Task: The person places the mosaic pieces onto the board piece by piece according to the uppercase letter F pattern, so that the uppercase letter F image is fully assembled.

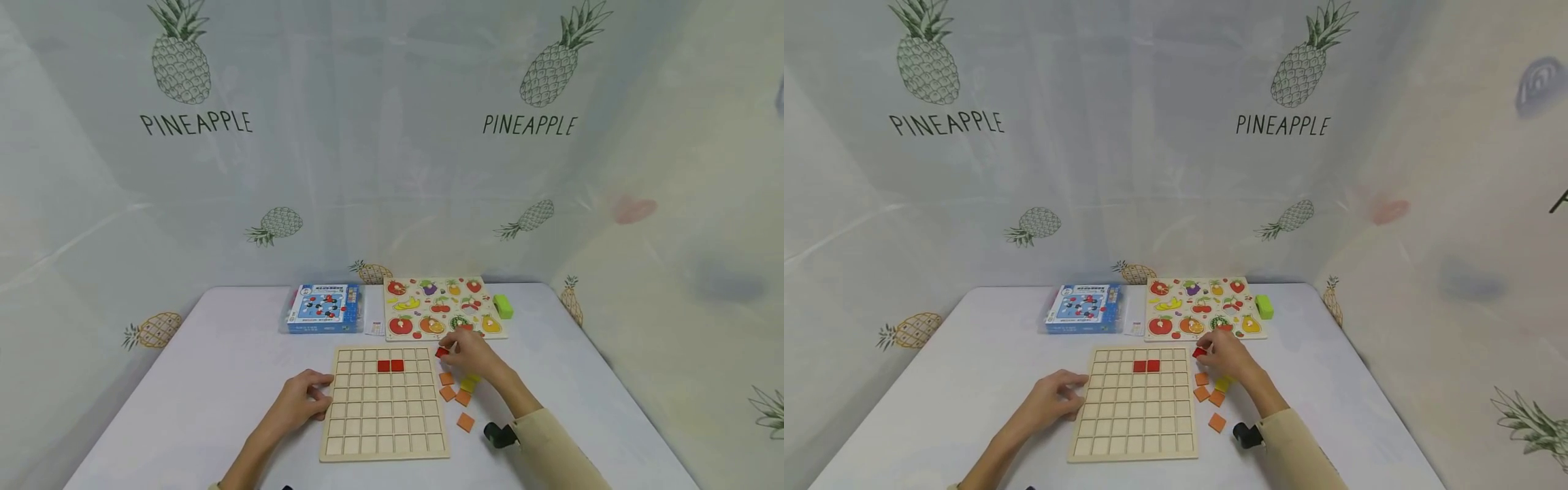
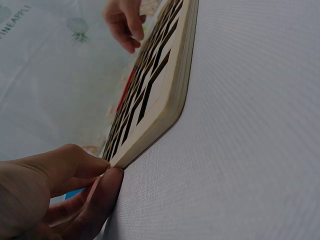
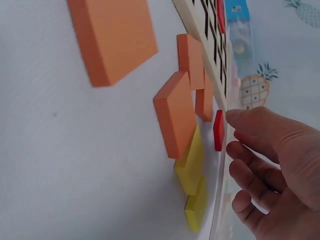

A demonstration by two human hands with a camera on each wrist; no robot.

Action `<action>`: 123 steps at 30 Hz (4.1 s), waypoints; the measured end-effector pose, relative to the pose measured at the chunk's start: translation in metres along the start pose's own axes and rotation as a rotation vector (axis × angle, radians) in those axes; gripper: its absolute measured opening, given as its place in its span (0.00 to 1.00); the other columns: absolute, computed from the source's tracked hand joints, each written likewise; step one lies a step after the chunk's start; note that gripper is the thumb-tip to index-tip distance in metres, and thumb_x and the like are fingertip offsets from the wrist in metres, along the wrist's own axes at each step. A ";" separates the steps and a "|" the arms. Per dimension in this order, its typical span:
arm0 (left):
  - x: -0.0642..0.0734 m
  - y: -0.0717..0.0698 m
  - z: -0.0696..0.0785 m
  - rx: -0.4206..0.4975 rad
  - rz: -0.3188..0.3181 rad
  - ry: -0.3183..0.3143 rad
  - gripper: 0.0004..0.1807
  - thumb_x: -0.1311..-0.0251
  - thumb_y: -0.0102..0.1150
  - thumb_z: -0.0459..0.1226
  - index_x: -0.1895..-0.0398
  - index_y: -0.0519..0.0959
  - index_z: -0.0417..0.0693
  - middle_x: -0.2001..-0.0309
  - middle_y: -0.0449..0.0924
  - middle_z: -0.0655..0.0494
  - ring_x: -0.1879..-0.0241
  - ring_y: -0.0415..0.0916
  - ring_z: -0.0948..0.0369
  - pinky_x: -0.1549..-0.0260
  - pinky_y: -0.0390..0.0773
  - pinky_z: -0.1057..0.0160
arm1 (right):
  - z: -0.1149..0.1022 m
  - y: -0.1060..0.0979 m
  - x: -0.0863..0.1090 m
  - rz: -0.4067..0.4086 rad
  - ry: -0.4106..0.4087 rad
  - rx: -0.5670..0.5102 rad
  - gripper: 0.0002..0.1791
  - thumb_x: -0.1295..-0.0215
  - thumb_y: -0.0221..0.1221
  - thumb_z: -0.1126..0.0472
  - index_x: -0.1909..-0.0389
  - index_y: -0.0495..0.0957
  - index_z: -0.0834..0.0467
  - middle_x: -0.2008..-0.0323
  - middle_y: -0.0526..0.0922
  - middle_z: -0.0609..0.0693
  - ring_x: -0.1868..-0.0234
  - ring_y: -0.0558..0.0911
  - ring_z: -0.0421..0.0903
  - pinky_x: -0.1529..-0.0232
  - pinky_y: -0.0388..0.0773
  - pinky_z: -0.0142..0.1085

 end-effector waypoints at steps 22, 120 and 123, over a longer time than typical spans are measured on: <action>0.002 -0.001 -0.001 0.012 -0.025 0.005 0.25 0.49 0.66 0.26 0.45 0.78 0.30 0.54 0.77 0.41 0.73 0.78 0.68 0.81 0.84 0.68 | 0.001 0.010 -0.003 0.000 0.007 0.120 0.07 0.42 0.68 0.61 0.62 0.86 0.56 0.66 0.85 0.45 0.67 0.77 0.38 0.63 0.81 0.35; -0.002 0.001 -0.004 0.012 -0.020 -0.016 0.24 0.49 0.65 0.26 0.45 0.78 0.31 0.54 0.77 0.42 0.72 0.78 0.64 0.82 0.83 0.69 | -0.103 0.046 -0.014 -0.127 -0.279 0.168 0.15 0.37 0.65 0.56 0.50 0.84 0.54 0.57 0.82 0.47 0.65 0.76 0.37 0.65 0.76 0.26; -0.002 0.001 -0.004 0.015 -0.022 -0.018 0.24 0.49 0.65 0.26 0.45 0.78 0.31 0.53 0.77 0.42 0.71 0.78 0.64 0.81 0.83 0.69 | -0.093 0.038 -0.006 -0.128 -0.253 0.147 0.15 0.37 0.65 0.56 0.50 0.84 0.55 0.57 0.83 0.47 0.64 0.77 0.39 0.64 0.77 0.27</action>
Point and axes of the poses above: each hand's wrist, its own x-axis away from the middle knuckle, its own y-axis out of the palm, z = x × y, the point moved 4 cm from there along -x, towards the middle knuckle
